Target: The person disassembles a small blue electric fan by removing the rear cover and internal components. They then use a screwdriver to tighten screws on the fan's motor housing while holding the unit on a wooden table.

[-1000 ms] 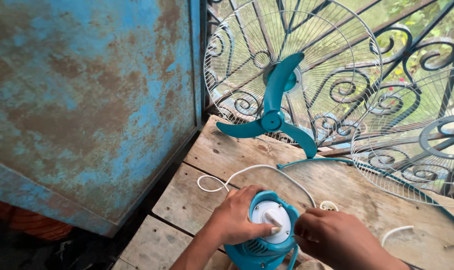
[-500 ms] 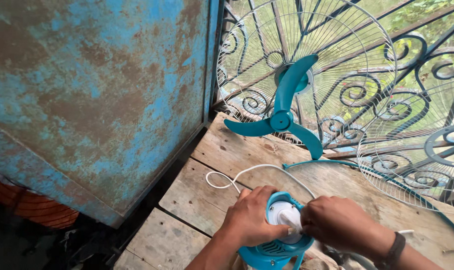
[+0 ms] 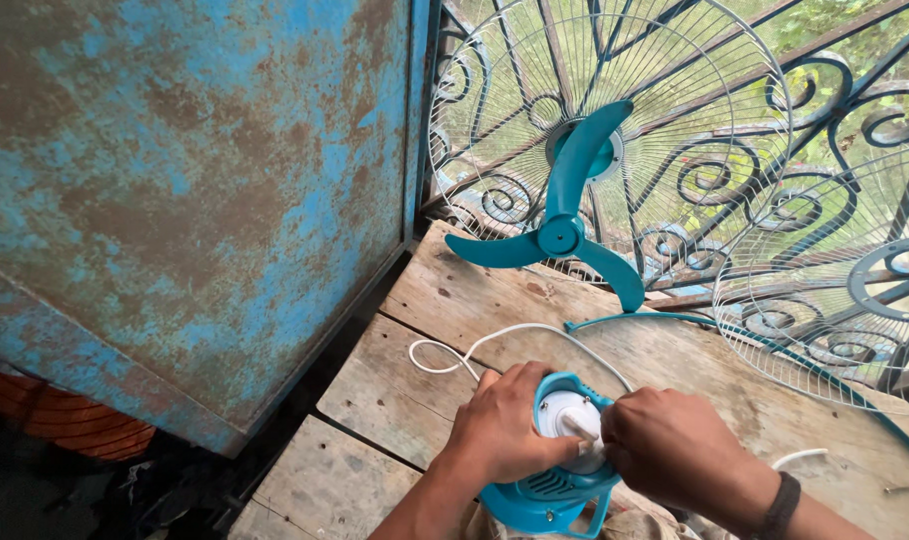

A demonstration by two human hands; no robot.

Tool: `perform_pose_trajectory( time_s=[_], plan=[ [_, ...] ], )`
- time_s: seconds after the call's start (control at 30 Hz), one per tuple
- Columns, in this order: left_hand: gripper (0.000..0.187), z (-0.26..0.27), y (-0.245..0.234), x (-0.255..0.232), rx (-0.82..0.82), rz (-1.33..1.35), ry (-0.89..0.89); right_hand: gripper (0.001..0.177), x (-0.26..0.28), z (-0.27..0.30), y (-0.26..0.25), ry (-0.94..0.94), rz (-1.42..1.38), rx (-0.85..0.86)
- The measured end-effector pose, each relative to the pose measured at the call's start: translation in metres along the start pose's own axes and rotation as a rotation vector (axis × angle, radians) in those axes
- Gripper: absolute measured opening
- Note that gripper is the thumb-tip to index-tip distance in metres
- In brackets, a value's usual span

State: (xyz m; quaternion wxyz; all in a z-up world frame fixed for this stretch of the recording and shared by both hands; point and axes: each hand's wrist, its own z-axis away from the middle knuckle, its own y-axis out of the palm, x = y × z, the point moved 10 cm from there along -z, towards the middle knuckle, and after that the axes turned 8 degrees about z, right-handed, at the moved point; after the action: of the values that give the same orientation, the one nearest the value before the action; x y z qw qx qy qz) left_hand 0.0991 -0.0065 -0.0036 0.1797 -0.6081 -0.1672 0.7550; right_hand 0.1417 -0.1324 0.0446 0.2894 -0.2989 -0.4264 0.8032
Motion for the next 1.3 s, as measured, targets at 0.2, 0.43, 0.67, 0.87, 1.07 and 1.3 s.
perform_pose_trajectory(
  time_s=[0.2, 0.43, 0.67, 0.87, 1.07, 1.3],
  plan=[
    [0.090, -0.003, 0.005, 0.001, -0.031, -0.003, 0.053, 0.011, 0.007, -0.001, 0.005, -0.102, 0.044, -0.071],
    [0.088, -0.006, 0.004, 0.002, -0.011, 0.009, 0.017, 0.007, 0.018, 0.010, -0.004, -0.237, 0.021, -0.231],
    [0.084, -0.001, 0.005, -0.004, -0.020, 0.003, 0.045, 0.013, 0.006, 0.004, 0.007, -0.206, 0.006, -0.062],
    [0.082, -0.001, 0.003, -0.003, -0.036, 0.020, 0.062, 0.019, -0.011, -0.002, 0.003, -0.127, -0.197, -0.020],
    [0.083, -0.001, 0.002, -0.001, -0.038, 0.013, 0.059, 0.017, -0.006, -0.005, 0.007, -0.069, -0.113, 0.037],
    [0.085, -0.001, -0.002, 0.001, -0.054, 0.032, 0.060, 0.014, -0.006, -0.010, 0.018, -0.083, -0.056, 0.043]
  ],
)
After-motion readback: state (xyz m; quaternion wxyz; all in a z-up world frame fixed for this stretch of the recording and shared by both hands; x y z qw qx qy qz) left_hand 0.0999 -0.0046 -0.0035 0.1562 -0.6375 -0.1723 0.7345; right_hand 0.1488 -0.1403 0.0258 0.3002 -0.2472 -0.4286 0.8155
